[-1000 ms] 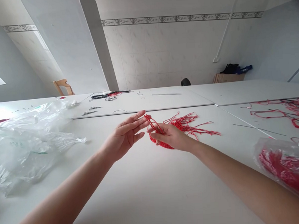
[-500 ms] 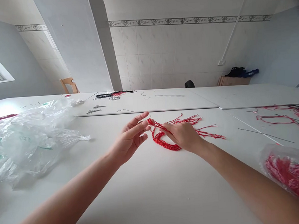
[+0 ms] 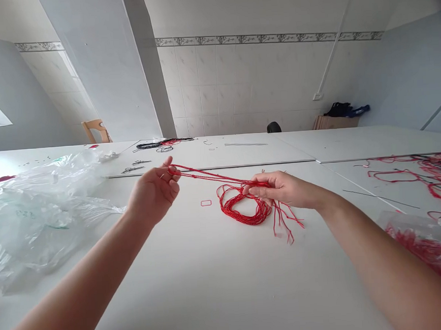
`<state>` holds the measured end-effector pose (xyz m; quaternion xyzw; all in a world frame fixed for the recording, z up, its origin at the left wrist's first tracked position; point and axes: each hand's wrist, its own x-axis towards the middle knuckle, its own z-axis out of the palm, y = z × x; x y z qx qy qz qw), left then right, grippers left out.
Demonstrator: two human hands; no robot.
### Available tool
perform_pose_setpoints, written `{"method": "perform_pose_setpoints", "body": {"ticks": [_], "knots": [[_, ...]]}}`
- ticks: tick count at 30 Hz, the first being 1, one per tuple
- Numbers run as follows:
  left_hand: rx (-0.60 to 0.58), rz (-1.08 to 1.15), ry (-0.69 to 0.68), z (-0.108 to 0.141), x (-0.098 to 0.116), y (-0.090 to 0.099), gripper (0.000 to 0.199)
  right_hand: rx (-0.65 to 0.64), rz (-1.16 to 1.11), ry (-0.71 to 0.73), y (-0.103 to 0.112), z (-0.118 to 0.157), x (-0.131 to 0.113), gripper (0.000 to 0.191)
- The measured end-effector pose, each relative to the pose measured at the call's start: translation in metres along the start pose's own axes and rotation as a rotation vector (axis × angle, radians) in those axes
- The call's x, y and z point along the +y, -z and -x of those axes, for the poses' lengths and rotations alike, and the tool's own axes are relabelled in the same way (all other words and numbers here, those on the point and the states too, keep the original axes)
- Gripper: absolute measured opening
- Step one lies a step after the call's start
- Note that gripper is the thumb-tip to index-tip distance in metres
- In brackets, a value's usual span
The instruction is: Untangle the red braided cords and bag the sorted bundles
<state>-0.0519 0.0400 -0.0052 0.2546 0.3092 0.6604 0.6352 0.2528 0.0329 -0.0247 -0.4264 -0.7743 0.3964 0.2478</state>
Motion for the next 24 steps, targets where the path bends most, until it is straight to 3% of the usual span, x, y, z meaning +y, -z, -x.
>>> {"method": "perform_pose_setpoints", "body": {"ticks": [12, 16, 24], "knots": [[0.010, 0.142, -0.052, -0.008, 0.044, 0.018, 0.039, 0.058, 0.039, -0.013, -0.012, 0.001, -0.007, 0.040], [0.002, 0.138, -0.090, -0.008, 0.047, 0.019, 0.040, 0.136, 0.012, 0.061, -0.013, 0.002, -0.009, 0.042], [-0.012, 0.133, -0.091, -0.007, 0.045, 0.018, 0.040, 0.159, -0.024, 0.093, -0.011, 0.007, -0.015, 0.042]]}}
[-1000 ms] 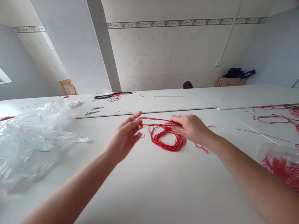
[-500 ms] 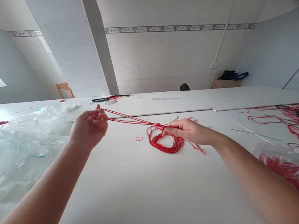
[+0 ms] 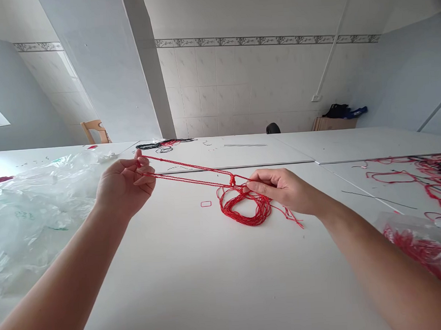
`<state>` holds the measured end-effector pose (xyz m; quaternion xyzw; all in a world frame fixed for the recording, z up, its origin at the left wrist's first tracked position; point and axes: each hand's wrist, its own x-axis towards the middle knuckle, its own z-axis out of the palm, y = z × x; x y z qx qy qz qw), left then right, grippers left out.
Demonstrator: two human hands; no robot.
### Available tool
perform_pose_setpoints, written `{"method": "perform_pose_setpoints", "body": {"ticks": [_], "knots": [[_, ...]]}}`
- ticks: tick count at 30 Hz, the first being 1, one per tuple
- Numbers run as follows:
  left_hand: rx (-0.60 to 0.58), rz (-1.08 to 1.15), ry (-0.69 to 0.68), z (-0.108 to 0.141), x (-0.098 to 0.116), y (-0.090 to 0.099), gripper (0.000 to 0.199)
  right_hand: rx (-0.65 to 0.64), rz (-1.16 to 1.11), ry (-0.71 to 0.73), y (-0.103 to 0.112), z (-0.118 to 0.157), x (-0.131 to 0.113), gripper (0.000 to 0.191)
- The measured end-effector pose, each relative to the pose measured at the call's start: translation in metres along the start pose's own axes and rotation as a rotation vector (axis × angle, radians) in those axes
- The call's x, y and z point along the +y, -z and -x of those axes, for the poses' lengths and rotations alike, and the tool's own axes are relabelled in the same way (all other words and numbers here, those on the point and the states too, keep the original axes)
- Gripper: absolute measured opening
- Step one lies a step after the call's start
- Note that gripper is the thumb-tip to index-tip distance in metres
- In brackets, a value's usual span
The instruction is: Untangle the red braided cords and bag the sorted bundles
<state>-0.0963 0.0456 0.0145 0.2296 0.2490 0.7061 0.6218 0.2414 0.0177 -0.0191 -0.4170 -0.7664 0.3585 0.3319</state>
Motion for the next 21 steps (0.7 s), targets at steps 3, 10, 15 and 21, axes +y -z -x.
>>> {"method": "perform_pose_setpoints", "body": {"ticks": [3, 10, 15, 21], "knots": [[-0.003, 0.010, -0.006, 0.001, 0.000, -0.001, 0.038, 0.001, -0.001, 0.008, 0.000, 0.000, -0.002, 0.043], [0.031, 0.017, -0.046, -0.001, 0.006, 0.000, 0.036, -0.023, -0.033, 0.054, 0.004, 0.004, -0.005, 0.045], [0.083, 0.061, -0.134, -0.003, 0.021, 0.002, 0.041, -0.089, 0.048, -0.031, 0.020, 0.008, -0.002, 0.048], [0.114, 0.093, -0.182, -0.004, 0.038, 0.006, 0.048, -0.157, 0.094, -0.139, 0.030, 0.013, -0.004, 0.044]]}}
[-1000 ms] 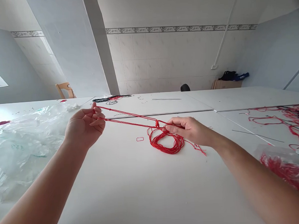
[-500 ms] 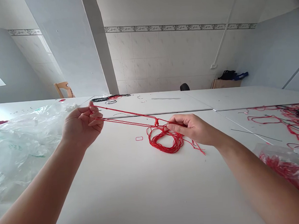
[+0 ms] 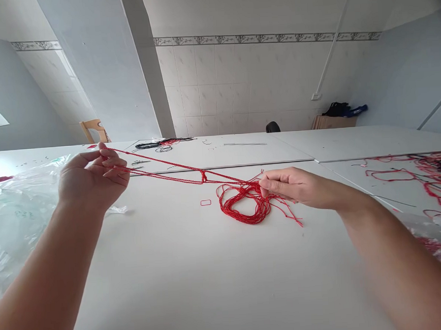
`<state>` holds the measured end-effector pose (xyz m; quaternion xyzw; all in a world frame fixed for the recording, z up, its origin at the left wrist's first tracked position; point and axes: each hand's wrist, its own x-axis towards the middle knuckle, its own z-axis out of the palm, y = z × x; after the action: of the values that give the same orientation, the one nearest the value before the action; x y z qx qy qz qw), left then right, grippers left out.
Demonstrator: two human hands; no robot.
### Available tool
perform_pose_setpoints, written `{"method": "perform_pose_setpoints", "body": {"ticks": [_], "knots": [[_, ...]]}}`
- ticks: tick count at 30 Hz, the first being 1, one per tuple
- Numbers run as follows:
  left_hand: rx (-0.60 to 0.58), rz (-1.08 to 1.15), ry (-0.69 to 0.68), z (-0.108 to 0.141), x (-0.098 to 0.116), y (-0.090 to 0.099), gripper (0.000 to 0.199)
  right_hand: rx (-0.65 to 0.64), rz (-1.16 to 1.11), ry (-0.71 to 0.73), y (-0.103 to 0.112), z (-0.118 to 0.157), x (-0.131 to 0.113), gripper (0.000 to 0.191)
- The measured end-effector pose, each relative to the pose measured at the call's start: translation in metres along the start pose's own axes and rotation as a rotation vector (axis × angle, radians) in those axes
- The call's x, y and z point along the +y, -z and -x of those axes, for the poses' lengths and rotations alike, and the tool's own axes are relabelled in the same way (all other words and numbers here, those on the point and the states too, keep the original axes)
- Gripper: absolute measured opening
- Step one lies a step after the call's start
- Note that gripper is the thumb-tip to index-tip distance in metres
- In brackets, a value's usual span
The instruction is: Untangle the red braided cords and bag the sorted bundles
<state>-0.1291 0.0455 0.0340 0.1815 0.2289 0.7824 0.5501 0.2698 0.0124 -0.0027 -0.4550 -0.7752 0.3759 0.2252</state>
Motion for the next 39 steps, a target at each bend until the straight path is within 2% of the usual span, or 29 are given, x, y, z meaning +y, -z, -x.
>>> {"method": "perform_pose_setpoints", "body": {"ticks": [5, 11, 17, 23, 29, 35, 39], "knots": [[0.042, -0.040, 0.000, -0.006, 0.009, 0.004, 0.031, -0.012, -0.006, -0.027, 0.001, 0.001, 0.001, 0.046], [0.087, -0.006, 0.002, -0.012, 0.015, 0.008, 0.032, -0.010, 0.016, 0.037, -0.002, -0.004, 0.006, 0.039], [0.089, -0.001, 0.029, -0.015, 0.018, 0.011, 0.025, -0.007, 0.030, 0.083, -0.004, -0.001, 0.000, 0.029], [0.115, -0.020, 0.025, -0.020, 0.019, 0.011, 0.023, -0.068, 0.070, 0.066, -0.004, 0.001, -0.004, 0.026], [0.148, -0.029, -0.026, -0.019, 0.019, 0.008, 0.031, -0.089, 0.105, 0.063, -0.003, 0.001, -0.004, 0.024], [0.072, -0.053, -0.052, -0.005, 0.025, 0.000, 0.035, -0.058, 0.135, 0.015, -0.001, -0.002, 0.005, 0.034], [-0.005, -0.059, -0.180, 0.007, 0.031, -0.008, 0.039, -0.034, 0.185, -0.030, 0.001, -0.005, 0.013, 0.037]]}}
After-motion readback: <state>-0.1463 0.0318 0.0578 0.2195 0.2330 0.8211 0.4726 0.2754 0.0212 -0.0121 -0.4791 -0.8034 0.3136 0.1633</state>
